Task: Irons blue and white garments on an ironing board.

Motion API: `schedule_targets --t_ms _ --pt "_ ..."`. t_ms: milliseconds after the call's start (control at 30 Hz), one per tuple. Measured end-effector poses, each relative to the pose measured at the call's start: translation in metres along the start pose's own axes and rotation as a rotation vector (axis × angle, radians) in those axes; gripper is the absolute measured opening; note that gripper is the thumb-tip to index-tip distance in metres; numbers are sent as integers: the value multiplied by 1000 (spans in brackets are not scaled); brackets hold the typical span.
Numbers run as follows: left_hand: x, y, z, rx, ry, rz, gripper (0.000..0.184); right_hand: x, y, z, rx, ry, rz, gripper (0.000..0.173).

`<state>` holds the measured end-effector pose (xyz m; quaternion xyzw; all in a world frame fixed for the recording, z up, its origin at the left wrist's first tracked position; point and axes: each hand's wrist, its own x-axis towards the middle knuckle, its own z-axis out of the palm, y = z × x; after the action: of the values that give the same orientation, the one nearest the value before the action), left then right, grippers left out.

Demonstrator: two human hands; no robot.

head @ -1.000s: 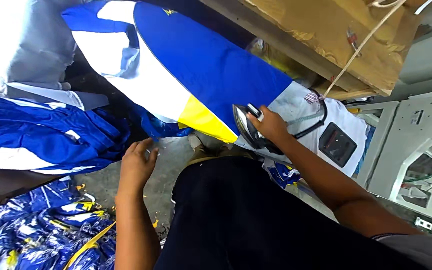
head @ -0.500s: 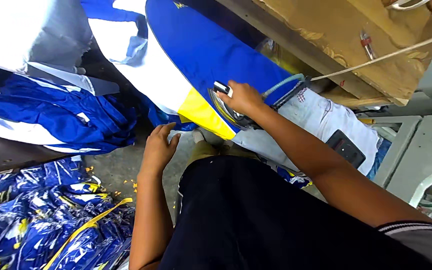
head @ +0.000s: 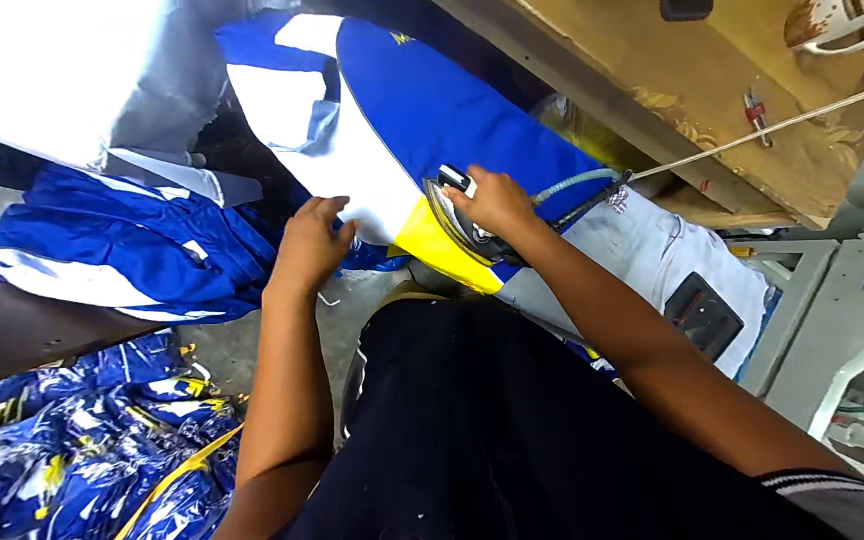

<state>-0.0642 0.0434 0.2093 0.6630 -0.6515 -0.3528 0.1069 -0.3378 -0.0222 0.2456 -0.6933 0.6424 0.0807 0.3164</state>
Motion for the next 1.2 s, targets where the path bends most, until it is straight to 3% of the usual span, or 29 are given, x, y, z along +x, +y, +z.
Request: schedule_targets --t_ms 167,300,433,533,600,667,733,800,967,1067,1200 --pt "6 -38 -32 -104 99 -2 40 -7 8 3 36 91 147 58" --pt "29 -46 -39 -97 197 16 45 21 -21 -3 34 100 135 58" --pt "81 -23 -54 -31 335 36 68 76 -73 -19 57 118 75 59" --pt "126 -11 -53 72 303 -8 91 112 -104 -31 94 159 50 58" --pt "150 -6 -48 142 271 -42 96 124 -116 -36 101 161 43 56" --pt "165 -3 -45 200 220 -104 88 124 -118 -36 101 160 39 55" --pt "169 -7 -50 187 198 -145 62 114 -111 -33 115 161 61 58" --pt "162 -19 -61 74 223 -179 40 100 -99 -29 155 182 126 61" --pt "128 -80 -70 -589 599 -177 37 94 -90 -28 202 191 252 62" --pt "112 -98 -66 -1093 796 -283 34 124 -106 -41 209 221 222 60" --pt "103 -114 -65 -1449 873 -464 25 181 -141 -65 237 268 135 59"
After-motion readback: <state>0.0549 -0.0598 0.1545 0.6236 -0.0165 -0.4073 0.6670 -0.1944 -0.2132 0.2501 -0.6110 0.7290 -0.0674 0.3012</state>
